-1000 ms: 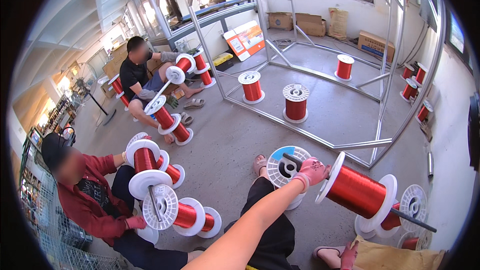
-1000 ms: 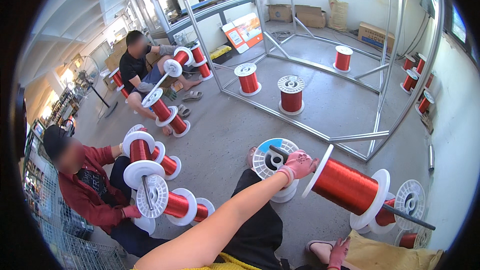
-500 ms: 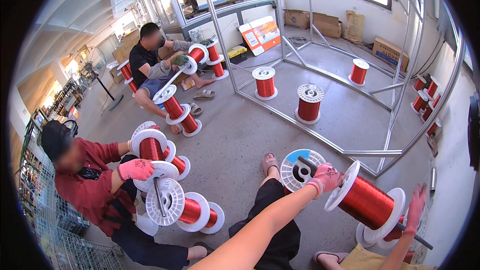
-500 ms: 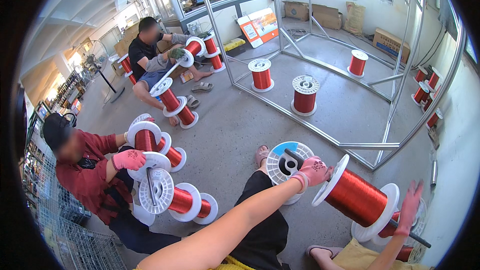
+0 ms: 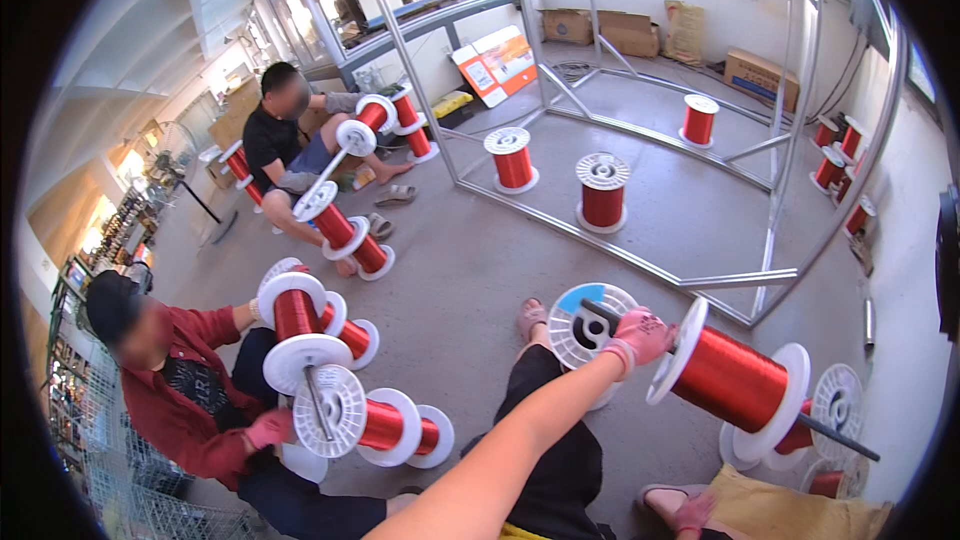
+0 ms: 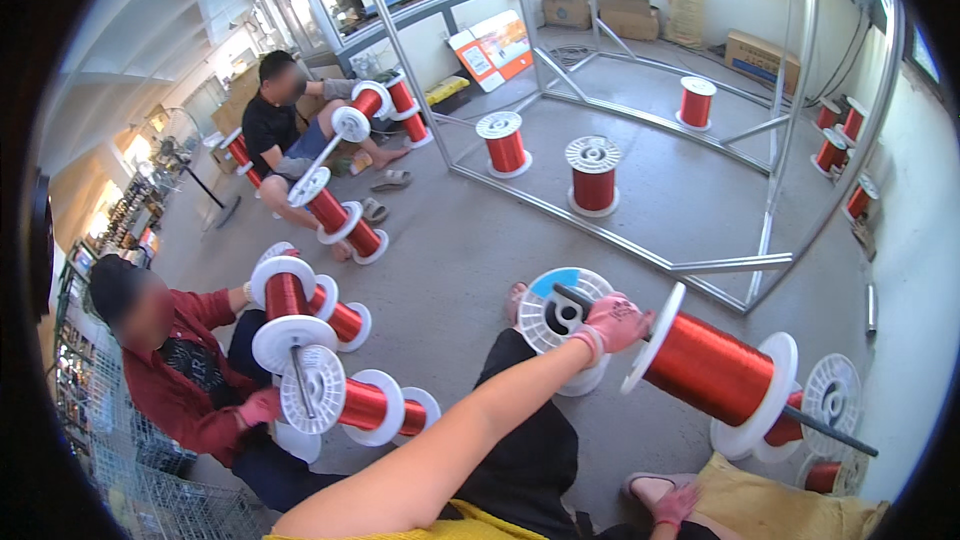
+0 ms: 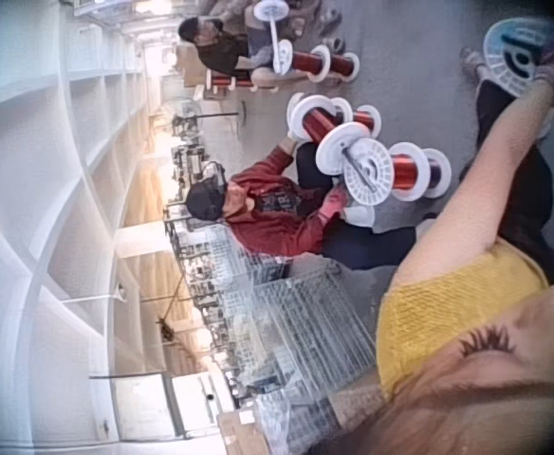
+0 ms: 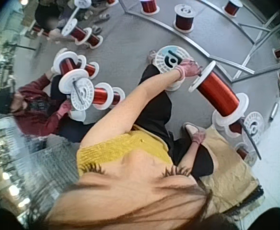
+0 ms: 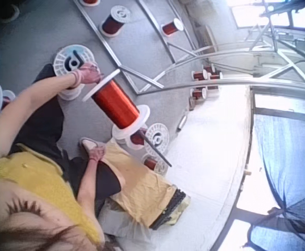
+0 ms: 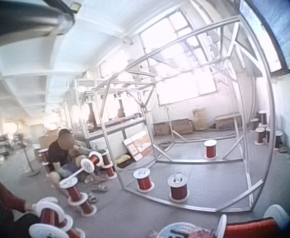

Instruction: The person handles several spools of red wire, sliding them onto a metal rod and rotating them to manage the wire tension and placement within a metal frame structure.

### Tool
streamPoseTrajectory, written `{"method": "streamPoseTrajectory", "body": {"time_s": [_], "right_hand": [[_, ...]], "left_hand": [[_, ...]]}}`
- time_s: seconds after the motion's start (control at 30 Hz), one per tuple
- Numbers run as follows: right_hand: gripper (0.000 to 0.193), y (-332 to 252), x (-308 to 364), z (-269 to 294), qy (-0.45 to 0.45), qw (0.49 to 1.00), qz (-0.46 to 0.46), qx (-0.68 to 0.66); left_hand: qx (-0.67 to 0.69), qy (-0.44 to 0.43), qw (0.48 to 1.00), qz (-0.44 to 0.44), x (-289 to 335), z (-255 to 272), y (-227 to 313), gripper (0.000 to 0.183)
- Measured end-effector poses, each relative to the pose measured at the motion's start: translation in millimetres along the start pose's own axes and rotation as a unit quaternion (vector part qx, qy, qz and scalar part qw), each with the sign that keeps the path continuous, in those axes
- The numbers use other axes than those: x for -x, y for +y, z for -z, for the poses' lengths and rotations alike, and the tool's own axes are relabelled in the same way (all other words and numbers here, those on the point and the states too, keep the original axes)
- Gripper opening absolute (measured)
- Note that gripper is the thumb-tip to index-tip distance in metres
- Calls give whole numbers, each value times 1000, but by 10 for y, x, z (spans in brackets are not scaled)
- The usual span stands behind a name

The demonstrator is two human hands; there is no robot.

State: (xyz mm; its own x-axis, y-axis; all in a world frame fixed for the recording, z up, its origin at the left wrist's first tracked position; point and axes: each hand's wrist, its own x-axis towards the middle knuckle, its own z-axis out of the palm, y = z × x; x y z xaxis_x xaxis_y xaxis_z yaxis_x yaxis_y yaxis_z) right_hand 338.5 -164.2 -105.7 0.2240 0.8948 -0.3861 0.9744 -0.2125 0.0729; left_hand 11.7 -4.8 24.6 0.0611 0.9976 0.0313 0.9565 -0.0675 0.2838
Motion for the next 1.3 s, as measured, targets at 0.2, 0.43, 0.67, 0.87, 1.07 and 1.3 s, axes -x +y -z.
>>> {"method": "streamPoseTrajectory", "body": {"time_s": [0.2, 0.43, 0.67, 0.87, 1.07, 1.3], "right_hand": [[61, 308, -379, -510, 141, 957, 50, -250], [61, 269, -219, -4, 90, 958, 16, -272], [58, 324, -355, -306, 56, 960, 16, -273], [37, 838, -489, 198, 134, 949, 29, -282], [50, 720, -934, 2118, 302, 716, 98, -622], [52, -503, -1110, 3051, 230, 935, 97, -253]], "left_hand": [[8, 21, 1000, 22, 35, 23, 34, 58], [3, 11, 1000, 27, 48, 89, 62, 59], [5, 23, 999, 29, 50, 62, 55, 58], [-13, 22, 999, 20, 65, 84, 50, 58], [14, -12, 999, 31, 51, 126, 54, 57], [13, -6, 1000, 28, 32, 103, 59, 57]]}}
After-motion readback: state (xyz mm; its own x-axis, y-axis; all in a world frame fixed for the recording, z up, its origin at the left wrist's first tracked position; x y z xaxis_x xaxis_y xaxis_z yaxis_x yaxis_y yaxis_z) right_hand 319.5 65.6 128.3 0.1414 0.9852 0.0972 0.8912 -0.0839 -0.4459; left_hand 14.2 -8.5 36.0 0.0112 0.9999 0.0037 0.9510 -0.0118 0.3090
